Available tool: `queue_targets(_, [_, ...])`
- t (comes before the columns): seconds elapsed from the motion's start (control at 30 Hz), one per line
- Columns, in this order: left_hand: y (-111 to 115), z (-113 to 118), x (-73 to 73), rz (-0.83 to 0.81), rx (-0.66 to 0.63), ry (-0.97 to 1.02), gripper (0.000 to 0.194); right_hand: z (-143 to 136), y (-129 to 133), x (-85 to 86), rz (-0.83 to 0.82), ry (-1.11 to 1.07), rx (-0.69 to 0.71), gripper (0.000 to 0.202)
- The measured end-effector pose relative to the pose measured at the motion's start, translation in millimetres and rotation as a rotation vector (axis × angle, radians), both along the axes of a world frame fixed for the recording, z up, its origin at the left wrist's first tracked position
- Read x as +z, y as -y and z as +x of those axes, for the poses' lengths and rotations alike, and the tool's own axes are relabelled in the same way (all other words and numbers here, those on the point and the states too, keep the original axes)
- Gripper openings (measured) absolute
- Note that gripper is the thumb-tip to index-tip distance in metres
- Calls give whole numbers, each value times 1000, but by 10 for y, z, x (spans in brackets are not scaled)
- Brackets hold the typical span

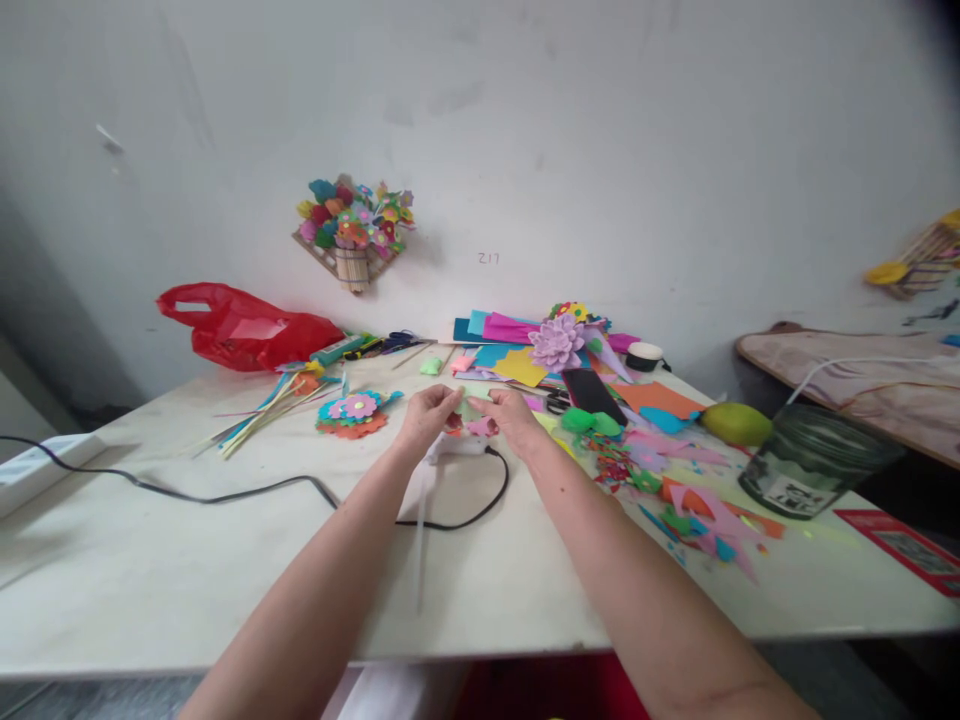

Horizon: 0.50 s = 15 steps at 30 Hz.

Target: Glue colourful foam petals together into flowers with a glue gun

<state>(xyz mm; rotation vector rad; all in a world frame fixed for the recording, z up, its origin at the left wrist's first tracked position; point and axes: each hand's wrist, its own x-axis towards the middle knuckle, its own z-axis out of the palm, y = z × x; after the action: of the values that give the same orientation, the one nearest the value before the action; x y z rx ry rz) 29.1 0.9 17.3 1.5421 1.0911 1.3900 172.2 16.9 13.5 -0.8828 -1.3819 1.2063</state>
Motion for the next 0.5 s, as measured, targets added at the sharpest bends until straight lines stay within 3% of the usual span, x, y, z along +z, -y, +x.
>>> queue_targets(0.23, [-6, -1, -11, 13, 3, -12, 36, 13, 4, 18, -17, -28, 47, 38])
queue_targets(0.5, [39, -21, 51, -28, -38, 7, 33, -1, 26, 27, -77, -76, 10, 37])
